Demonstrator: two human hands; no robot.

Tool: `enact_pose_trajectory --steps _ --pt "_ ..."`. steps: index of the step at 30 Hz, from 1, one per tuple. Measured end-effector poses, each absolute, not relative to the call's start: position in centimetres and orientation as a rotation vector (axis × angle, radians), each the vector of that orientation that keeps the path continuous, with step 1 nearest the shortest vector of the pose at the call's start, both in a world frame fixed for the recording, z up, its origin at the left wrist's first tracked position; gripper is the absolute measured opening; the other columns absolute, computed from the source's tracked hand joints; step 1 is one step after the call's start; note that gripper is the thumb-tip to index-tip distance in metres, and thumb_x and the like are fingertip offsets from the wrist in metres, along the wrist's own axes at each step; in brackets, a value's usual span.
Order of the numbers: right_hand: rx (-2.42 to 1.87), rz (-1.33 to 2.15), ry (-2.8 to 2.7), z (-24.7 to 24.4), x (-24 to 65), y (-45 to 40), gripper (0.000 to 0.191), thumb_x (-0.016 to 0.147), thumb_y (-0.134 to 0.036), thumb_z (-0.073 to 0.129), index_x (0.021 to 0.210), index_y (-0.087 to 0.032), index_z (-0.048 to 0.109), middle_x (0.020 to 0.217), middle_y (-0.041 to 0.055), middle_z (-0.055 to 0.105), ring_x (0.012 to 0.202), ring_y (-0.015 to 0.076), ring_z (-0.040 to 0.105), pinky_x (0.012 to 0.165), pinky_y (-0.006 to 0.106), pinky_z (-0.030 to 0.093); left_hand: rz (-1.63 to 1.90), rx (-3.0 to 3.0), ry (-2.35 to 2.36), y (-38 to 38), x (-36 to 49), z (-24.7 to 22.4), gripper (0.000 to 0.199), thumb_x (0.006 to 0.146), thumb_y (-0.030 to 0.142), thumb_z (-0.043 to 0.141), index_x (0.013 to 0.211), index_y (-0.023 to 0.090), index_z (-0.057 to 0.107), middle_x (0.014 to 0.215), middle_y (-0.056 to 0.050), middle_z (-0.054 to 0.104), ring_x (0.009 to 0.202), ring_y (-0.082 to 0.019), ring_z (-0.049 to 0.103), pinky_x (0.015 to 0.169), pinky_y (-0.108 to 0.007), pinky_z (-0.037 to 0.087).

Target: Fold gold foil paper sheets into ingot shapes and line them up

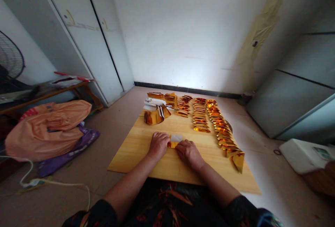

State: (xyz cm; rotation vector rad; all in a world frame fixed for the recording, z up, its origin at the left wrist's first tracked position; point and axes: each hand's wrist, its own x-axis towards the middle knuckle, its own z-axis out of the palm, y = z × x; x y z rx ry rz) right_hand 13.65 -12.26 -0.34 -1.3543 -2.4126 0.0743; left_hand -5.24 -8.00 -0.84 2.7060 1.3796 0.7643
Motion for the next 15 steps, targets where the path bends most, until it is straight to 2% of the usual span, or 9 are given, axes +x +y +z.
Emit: enact_pose_trajectory --steps 4,8,12,15 --pt "-1.274 0.157 -2.417 -0.5 14.2 -12.1 0.015 0.089 -0.021 0.055 0.085 -0.023 0.069 0.084 0.0005 0.066 0.081 0.0137 0.053 0.073 0.026 0.031 0.775 2.722 1.235 -7.3 -6.0 -1.1 0.020 0.080 0.007 0.049 0.073 0.019 0.063 0.095 -0.003 0.071 0.096 -0.017 0.060 0.088 -0.038 0.039" --pt "-1.253 0.132 -2.406 -0.3 15.1 -11.6 0.013 0.089 -0.025 0.057 0.085 -0.024 0.069 0.088 0.0008 0.066 0.084 0.0142 0.052 0.073 0.026 0.031 0.773 2.752 1.176 -7.9 -6.4 -1.0 0.022 0.079 0.006 0.049 0.084 0.021 0.064 0.106 -0.003 0.069 0.103 -0.018 0.059 0.098 -0.044 0.035" --pt "-1.183 -0.018 -2.509 -0.2 15.3 -11.6 0.019 0.093 -0.025 0.050 0.084 -0.022 0.067 0.085 0.0024 0.065 0.081 0.0145 0.050 0.072 0.028 0.029 0.752 2.789 1.161 -8.5 -6.5 -0.6 0.017 0.080 0.012 0.052 0.086 0.022 0.064 0.111 -0.004 0.067 0.112 -0.020 0.055 0.104 -0.050 0.029" --pt "-1.146 -0.154 -2.568 -0.3 15.2 -11.7 0.023 0.094 -0.021 0.045 0.082 -0.020 0.064 0.082 0.0036 0.063 0.078 0.0153 0.048 0.072 0.030 0.028 0.750 2.811 1.154 -8.5 -6.5 -0.5 0.014 0.082 0.015 0.053 0.084 0.021 0.065 0.111 -0.004 0.066 0.114 -0.021 0.053 0.103 -0.050 0.031"
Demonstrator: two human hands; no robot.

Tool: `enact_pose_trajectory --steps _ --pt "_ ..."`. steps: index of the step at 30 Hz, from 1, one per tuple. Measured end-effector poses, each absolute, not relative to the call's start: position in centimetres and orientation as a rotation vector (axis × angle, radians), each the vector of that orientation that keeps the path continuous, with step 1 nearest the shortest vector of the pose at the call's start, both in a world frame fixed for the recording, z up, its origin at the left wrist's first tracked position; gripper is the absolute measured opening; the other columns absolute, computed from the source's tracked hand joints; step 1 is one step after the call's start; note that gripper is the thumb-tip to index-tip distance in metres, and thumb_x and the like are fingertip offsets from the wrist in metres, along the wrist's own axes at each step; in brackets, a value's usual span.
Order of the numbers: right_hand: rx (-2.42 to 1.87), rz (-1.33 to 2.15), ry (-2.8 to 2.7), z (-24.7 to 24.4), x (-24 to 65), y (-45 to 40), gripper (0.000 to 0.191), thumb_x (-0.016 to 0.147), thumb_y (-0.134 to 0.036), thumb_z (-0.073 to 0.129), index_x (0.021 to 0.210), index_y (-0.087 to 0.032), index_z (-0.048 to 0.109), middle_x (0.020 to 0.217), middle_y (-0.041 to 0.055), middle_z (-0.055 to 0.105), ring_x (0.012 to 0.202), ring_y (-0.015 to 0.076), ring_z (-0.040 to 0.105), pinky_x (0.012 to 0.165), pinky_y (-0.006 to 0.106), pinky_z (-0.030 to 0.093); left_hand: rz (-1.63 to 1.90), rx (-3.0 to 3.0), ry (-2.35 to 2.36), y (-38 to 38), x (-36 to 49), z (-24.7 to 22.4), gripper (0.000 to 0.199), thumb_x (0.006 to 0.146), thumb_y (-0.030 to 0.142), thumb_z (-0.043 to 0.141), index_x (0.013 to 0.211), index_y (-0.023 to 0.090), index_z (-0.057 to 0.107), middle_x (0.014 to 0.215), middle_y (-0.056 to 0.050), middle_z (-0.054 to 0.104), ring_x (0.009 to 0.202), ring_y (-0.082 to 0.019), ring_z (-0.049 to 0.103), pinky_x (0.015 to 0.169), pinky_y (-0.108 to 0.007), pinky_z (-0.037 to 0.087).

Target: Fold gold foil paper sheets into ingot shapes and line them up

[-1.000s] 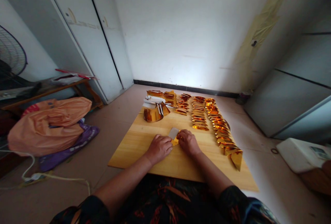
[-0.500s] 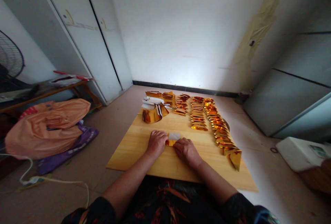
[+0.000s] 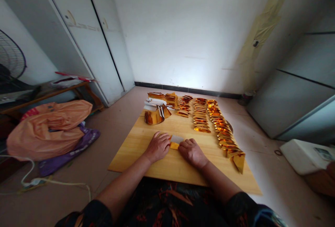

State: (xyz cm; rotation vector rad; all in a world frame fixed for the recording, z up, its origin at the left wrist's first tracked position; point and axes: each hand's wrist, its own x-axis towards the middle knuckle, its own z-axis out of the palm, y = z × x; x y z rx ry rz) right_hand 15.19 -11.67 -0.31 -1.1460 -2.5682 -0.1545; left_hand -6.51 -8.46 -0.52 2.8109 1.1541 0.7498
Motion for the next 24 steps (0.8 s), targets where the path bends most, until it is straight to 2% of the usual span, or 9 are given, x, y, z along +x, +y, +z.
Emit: enact_pose_trajectory --steps 3,6,10,19,24 --pt "-1.142 -0.188 -2.589 -0.6 15.0 -11.6 0.022 0.094 -0.018 0.044 0.080 -0.019 0.062 0.081 0.0043 0.061 0.077 0.0159 0.048 0.072 0.030 0.028 0.789 2.827 1.113 -8.3 -6.4 -0.7 0.016 0.083 0.014 0.051 0.082 0.020 0.066 0.107 -0.005 0.066 0.110 -0.020 0.053 0.099 -0.045 0.038" --pt "-1.236 -0.167 -2.555 -0.9 14.6 -11.1 0.019 0.092 -0.018 0.046 0.079 -0.018 0.060 0.081 0.0041 0.061 0.076 0.0156 0.048 0.070 0.029 0.029 0.787 2.831 1.071 -8.3 -6.5 -0.8 0.019 0.085 0.014 0.049 0.082 0.019 0.067 0.095 -0.006 0.065 0.099 -0.019 0.055 0.088 -0.037 0.046" --pt "-1.381 -0.097 -2.481 -1.0 14.1 -10.6 0.015 0.091 -0.017 0.047 0.082 -0.017 0.060 0.083 0.0040 0.060 0.078 0.0151 0.050 0.070 0.027 0.030 0.738 2.833 1.070 -8.6 -6.5 -0.5 0.022 0.087 0.014 0.045 0.087 0.017 0.067 0.086 -0.006 0.063 0.088 -0.018 0.055 0.081 -0.033 0.049" --pt "-1.272 -0.032 -2.500 -1.0 15.1 -10.7 0.013 0.090 -0.021 0.050 0.085 -0.019 0.061 0.087 0.0043 0.061 0.083 0.0156 0.052 0.074 0.027 0.033 0.687 2.872 1.158 -9.7 -6.5 -0.9 0.030 0.089 0.014 0.037 0.099 0.017 0.065 0.098 -0.008 0.066 0.091 -0.018 0.058 0.086 -0.034 0.048" --pt "-1.201 0.247 -2.350 -1.5 15.8 -9.8 0.013 0.087 -0.017 0.052 0.084 -0.019 0.065 0.086 0.0032 0.062 0.081 0.0130 0.056 0.072 0.023 0.039 0.611 2.919 1.166 -10.3 -6.8 -0.6 0.026 0.087 0.022 0.048 0.107 0.024 0.063 0.108 -0.008 0.062 0.099 -0.021 0.057 0.089 -0.038 0.046"
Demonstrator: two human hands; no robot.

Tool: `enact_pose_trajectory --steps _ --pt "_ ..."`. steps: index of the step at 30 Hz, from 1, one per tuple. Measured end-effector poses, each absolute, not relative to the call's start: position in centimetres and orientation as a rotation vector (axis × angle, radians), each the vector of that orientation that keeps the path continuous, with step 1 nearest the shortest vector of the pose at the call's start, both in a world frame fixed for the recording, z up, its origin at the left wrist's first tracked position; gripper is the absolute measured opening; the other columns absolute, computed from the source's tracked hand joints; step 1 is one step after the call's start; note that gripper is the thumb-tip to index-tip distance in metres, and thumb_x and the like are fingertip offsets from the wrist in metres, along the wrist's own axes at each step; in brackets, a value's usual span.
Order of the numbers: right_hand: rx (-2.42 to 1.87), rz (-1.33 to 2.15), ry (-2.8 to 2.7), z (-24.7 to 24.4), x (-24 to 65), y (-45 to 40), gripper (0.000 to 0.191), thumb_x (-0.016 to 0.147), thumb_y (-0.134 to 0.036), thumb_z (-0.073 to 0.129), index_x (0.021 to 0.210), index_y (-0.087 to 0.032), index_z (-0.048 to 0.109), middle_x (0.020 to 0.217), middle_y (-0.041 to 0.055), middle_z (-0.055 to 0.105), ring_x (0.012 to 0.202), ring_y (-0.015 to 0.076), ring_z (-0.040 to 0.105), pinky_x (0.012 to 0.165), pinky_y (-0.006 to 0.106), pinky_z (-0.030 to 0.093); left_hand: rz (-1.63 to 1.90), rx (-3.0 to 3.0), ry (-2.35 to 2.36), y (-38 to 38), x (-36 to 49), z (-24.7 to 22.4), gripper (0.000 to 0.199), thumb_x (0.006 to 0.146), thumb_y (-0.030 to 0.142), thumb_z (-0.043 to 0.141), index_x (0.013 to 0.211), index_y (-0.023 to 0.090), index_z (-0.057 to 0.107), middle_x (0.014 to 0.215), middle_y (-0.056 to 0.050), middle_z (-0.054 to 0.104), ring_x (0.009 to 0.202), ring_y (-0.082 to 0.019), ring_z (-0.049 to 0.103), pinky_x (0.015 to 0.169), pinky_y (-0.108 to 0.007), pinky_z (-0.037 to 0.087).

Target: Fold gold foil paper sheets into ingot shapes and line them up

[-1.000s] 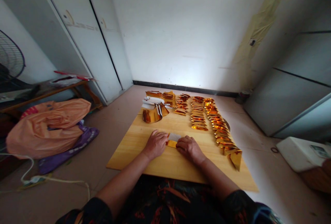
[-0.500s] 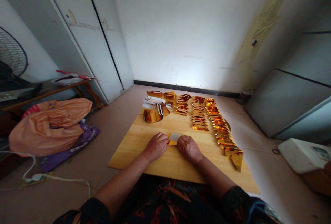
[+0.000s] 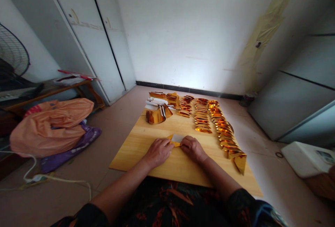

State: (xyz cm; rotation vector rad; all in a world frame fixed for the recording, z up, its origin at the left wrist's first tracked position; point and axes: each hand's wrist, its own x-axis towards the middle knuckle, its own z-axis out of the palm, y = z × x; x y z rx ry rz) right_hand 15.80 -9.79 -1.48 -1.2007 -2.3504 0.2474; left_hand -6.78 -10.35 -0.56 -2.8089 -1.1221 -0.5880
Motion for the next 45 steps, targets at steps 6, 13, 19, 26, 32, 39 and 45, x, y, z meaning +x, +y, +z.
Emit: enact_pose_trajectory --steps 6,13,19,26,32,39,45 --pt "-1.298 0.476 -2.276 -0.2 15.7 -9.2 0.011 0.082 -0.015 0.057 0.081 -0.019 0.067 0.084 0.0016 0.061 0.076 0.0112 0.058 0.069 0.020 0.042 -0.501 -2.813 -1.097 -10.7 -7.1 -0.5 0.032 0.082 0.027 0.057 0.114 0.029 0.060 0.115 -0.008 0.057 0.106 -0.023 0.053 0.093 -0.041 0.041" --pt "-1.569 0.574 -2.224 1.0 14.8 -8.5 0.007 0.077 -0.019 0.062 0.077 -0.021 0.068 0.080 -0.0010 0.064 0.069 0.0100 0.057 0.061 0.018 0.038 -0.456 -2.820 -1.057 -10.5 -7.3 -0.6 0.033 0.082 0.026 0.057 0.115 0.031 0.059 0.117 -0.008 0.056 0.111 -0.025 0.050 0.093 -0.043 0.040" --pt "-1.795 0.629 -2.208 2.3 14.1 -8.0 0.005 0.073 -0.026 0.066 0.076 -0.023 0.067 0.074 -0.0032 0.065 0.064 0.0096 0.054 0.054 0.019 0.032 -0.401 -2.844 -1.111 -11.0 -6.9 0.5 0.028 0.083 0.024 0.056 0.110 0.031 0.060 0.115 -0.008 0.056 0.108 -0.024 0.052 0.092 -0.042 0.041" --pt "-1.886 0.690 -2.208 2.8 13.7 -7.5 0.010 0.070 -0.030 0.067 0.077 -0.022 0.067 0.075 -0.0029 0.064 0.063 0.0097 0.052 0.054 0.020 0.029 -0.345 -2.842 -1.179 -11.4 -6.6 0.5 0.024 0.082 0.025 0.057 0.106 0.028 0.060 0.121 -0.009 0.053 0.114 -0.025 0.049 0.094 -0.042 0.041" --pt "-1.887 0.706 -2.224 2.9 13.7 -7.3 0.008 0.070 -0.027 0.067 0.076 -0.022 0.066 0.074 -0.0030 0.064 0.063 0.0095 0.051 0.054 0.020 0.028 -0.382 -2.799 -1.263 -11.8 -5.8 0.1 0.039 0.082 0.028 0.057 0.122 0.030 0.054 0.122 -0.011 0.052 0.114 -0.028 0.049 0.093 -0.043 0.043" --pt "-1.820 0.741 -2.176 2.3 14.1 -7.1 0.009 0.068 -0.021 0.067 0.077 -0.020 0.065 0.075 -0.0027 0.063 0.065 0.0097 0.051 0.056 0.019 0.032 -0.450 -2.768 -1.349 -12.0 -5.4 -1.0 0.037 0.083 0.032 0.059 0.120 0.032 0.058 0.126 -0.012 0.050 0.119 -0.031 0.045 0.095 -0.047 0.041" --pt "-1.721 0.802 -2.125 1.8 14.8 -6.9 0.019 0.067 -0.007 0.059 0.080 -0.019 0.065 0.076 -0.0029 0.062 0.067 0.0096 0.054 0.061 0.019 0.037 -0.429 -2.773 -1.366 -12.0 -5.4 -0.6 0.036 0.083 0.033 0.058 0.119 0.033 0.058 0.126 -0.011 0.050 0.120 -0.030 0.045 0.095 -0.046 0.040"
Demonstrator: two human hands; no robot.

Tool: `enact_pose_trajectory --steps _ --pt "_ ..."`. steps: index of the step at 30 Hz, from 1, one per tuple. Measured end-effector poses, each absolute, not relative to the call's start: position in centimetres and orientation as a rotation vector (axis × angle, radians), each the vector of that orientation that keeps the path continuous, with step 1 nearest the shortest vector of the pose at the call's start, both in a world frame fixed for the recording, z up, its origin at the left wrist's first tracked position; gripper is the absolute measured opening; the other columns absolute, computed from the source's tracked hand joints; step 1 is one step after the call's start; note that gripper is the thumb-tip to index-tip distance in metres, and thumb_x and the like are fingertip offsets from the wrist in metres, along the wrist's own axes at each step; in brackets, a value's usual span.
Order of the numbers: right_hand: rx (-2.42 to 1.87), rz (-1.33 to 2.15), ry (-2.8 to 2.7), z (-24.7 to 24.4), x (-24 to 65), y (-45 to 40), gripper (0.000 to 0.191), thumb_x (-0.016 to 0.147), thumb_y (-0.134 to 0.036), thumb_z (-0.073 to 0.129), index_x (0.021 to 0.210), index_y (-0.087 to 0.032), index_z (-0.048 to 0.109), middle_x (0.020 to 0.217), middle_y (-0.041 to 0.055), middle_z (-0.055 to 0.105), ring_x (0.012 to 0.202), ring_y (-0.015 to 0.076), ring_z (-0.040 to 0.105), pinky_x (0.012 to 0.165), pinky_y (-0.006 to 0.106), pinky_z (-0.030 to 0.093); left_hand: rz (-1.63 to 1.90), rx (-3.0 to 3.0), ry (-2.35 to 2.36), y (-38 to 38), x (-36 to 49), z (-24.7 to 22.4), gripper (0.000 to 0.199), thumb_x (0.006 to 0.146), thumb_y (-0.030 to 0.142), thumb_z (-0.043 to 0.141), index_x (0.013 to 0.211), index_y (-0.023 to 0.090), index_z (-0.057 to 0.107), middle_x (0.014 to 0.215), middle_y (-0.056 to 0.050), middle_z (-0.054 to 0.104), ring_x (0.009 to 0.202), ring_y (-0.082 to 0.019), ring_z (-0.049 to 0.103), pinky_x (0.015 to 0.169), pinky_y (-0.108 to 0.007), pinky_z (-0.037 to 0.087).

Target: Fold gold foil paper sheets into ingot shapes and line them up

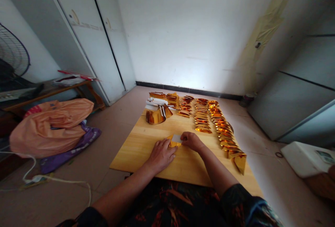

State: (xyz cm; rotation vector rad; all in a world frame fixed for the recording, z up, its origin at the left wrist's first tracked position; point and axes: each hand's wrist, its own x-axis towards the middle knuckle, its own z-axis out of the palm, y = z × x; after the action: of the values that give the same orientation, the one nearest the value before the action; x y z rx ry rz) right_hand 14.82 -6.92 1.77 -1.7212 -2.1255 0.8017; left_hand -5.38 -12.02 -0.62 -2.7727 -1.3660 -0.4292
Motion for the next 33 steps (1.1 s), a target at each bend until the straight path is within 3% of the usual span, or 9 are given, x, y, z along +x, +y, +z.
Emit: enact_pose_trajectory --steps 5,10,15,18,24,33 --pt "-1.780 0.651 -2.163 1.7 14.1 -7.4 0.015 0.070 -0.021 0.066 0.084 -0.019 0.064 0.084 0.0009 0.063 0.072 0.0121 0.055 0.063 0.021 0.037 -0.452 -2.782 -1.377 -12.0 -5.4 -0.3 0.032 0.083 0.034 0.058 0.115 0.033 0.061 0.126 -0.011 0.051 0.120 -0.029 0.045 0.094 -0.047 0.040" --pt "-1.739 0.513 -2.275 1.1 14.0 -7.8 0.020 0.073 -0.016 0.059 0.092 -0.019 0.065 0.090 0.0036 0.063 0.077 0.0134 0.056 0.068 0.022 0.040 -0.495 -2.792 -1.385 -11.6 -5.6 -0.5 0.028 0.081 0.035 0.060 0.109 0.034 0.063 0.127 -0.008 0.053 0.122 -0.029 0.043 0.100 -0.056 0.030" --pt "-1.359 0.277 -2.502 1.5 14.1 -8.8 0.037 0.077 -0.014 0.056 0.111 -0.028 0.063 0.131 0.0036 0.053 0.113 0.0214 0.047 0.091 0.033 0.039 -0.496 -2.935 -1.250 -9.7 -6.9 -0.5 0.023 0.081 0.029 0.059 0.103 0.032 0.066 0.129 -0.006 0.054 0.125 -0.025 0.043 0.104 -0.051 0.028" --pt "-1.276 0.221 -2.613 1.9 13.7 -9.2 0.037 0.084 -0.020 0.051 0.119 -0.030 0.059 0.142 0.0030 0.043 0.125 0.0251 0.037 0.096 0.041 0.035 -0.467 -3.048 -1.160 -8.2 -7.8 -0.5 0.023 0.081 0.027 0.058 0.102 0.029 0.066 0.131 -0.006 0.054 0.127 -0.025 0.043 0.102 -0.046 0.033" --pt "-1.255 0.302 -2.675 1.9 13.4 -9.2 0.031 0.088 -0.027 0.049 0.117 -0.030 0.059 0.130 0.0035 0.055 0.119 0.0244 0.043 0.094 0.042 0.032 -0.435 -3.100 -1.169 -7.1 -8.5 -0.1 0.022 0.079 0.022 0.055 0.097 0.028 0.067 0.135 -0.004 0.052 0.127 -0.024 0.043 0.104 -0.044 0.031" --pt "-1.328 0.248 -2.576 1.2 12.6 -9.8 0.028 0.091 -0.031 0.047 0.116 -0.029 0.059 0.124 0.0052 0.058 0.113 0.0227 0.046 0.093 0.039 0.031 -0.480 -2.799 -1.417 -9.9 -5.3 0.7 0.013 0.083 0.023 0.055 0.093 0.021 0.063 0.113 -0.009 0.063 0.109 -0.023 0.055 0.098 -0.043 0.037"
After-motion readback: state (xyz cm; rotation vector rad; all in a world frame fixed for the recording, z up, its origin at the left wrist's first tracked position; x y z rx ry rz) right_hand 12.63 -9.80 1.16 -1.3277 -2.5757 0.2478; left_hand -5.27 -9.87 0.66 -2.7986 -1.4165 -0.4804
